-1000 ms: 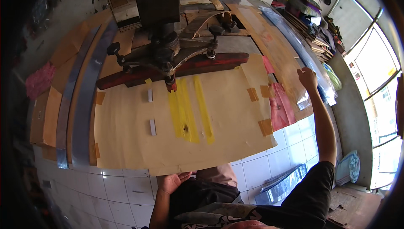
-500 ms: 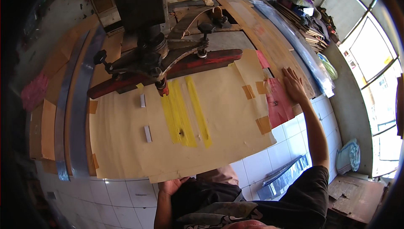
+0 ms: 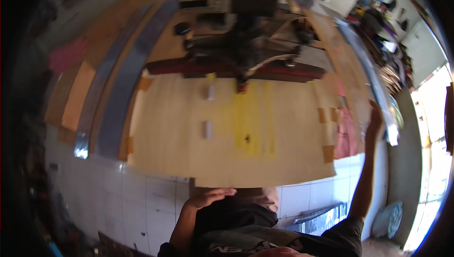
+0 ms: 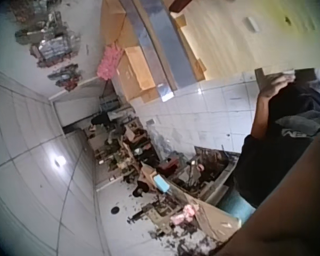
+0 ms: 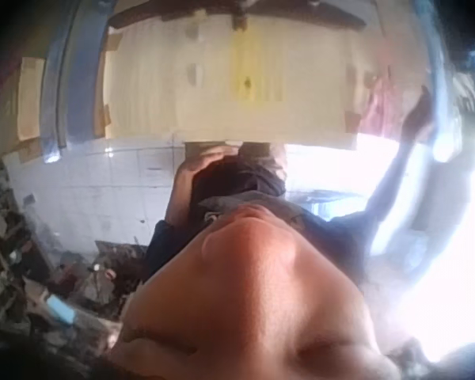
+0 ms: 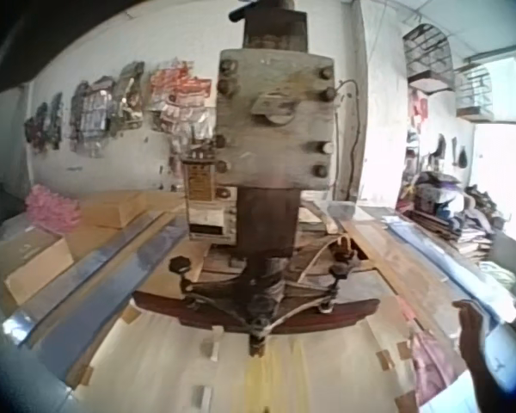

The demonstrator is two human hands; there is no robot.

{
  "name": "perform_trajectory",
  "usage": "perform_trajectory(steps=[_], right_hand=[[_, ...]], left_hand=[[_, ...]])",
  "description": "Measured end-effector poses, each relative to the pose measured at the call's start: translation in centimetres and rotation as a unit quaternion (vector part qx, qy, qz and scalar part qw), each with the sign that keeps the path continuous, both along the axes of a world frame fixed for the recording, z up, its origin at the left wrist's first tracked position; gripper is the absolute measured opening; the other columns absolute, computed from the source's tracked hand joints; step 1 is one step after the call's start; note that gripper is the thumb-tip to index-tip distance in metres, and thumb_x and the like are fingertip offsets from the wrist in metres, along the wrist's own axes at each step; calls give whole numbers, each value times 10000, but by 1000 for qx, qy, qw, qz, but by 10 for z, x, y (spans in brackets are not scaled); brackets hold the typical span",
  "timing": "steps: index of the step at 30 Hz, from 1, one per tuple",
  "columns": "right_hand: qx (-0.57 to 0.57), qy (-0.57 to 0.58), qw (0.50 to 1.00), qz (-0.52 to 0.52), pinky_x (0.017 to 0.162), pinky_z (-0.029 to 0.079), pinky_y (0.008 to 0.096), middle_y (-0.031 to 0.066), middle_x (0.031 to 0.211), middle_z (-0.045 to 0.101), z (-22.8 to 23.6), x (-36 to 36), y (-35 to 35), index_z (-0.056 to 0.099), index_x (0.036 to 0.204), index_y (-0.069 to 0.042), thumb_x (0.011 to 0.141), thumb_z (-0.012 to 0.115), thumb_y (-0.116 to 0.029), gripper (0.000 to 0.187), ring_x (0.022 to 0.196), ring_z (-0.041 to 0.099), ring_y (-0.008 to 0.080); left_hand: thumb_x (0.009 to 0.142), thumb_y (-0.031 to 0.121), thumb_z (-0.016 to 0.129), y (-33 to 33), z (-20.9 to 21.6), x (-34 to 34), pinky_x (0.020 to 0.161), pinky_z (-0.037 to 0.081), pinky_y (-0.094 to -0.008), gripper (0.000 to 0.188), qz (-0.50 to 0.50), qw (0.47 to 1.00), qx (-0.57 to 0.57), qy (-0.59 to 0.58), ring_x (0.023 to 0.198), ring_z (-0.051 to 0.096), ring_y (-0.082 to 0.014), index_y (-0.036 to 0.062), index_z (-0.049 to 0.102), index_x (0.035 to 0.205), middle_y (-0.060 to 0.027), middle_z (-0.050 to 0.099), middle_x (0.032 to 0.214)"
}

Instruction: The person places small white strips onto a marked template on a table and then uses a press machine to stamp or apply pressure to them. They also handle translucent sheets of material throughout the process.

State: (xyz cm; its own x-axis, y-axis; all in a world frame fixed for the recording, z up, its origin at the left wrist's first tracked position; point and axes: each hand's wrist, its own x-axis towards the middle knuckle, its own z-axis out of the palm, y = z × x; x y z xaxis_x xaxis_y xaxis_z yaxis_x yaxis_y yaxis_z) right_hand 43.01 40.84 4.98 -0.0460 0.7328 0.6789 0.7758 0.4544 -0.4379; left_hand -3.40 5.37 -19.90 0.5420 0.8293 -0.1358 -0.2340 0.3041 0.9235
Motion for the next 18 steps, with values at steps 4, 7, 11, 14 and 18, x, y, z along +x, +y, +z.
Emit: perform_trajectory(steps=[4, 7, 11, 14, 18], right_hand=[[-24, 30, 982, 182, 759, 495, 333, 121, 898, 693, 32, -104, -109, 669, 942, 44, 960, 497, -146, 257, 826, 648, 194], [18, -138, 907, 397, 608, 502, 322, 92, 738, 662, 43, -164, -143, 672, 813, 5, 753, 680, -23, 66, 647, 642, 204], [11, -200, 786, 584, 532, 477, 310, 27, 670, 626, 51, -233, -166, 693, 793, -42, 699, 741, -55, 106, 582, 622, 180], [45, -215, 738, 638, 521, 461, 291, 7, 662, 610, 47, -269, -177, 695, 835, -49, 719, 756, -107, 143, 569, 607, 154], [80, -254, 676, 687, 515, 451, 284, -10, 662, 589, 44, -305, -182, 690, 880, -58, 741, 738, -121, 161, 565, 587, 145]], left_hand=[[991, 20, 471, -8, 142, -26, 1095, 380, -346, 353, -106, 986, 88, 90, 1318, 483, -236, 13, 525, 1340, -112, 531, 1401], [938, -4, 569, -4, 238, -67, 963, 505, -349, 318, -69, 958, 205, 187, 1144, 620, -279, 23, 595, 1253, -135, 637, 1246], [916, 80, 624, 19, 277, -163, 709, 524, -306, 131, 225, 821, 316, 419, 754, 669, -191, 16, 680, 1016, -91, 707, 921], [910, 201, 646, 53, 285, -231, 735, 512, -327, 226, 378, 700, 236, 558, 819, 658, -227, -3, 676, 1002, -126, 699, 920], [828, 328, 715, 90, 290, -263, 819, 499, -367, 346, 251, 620, 89, 738, 911, 643, -300, 11, 690, 962, -179, 684, 984]])
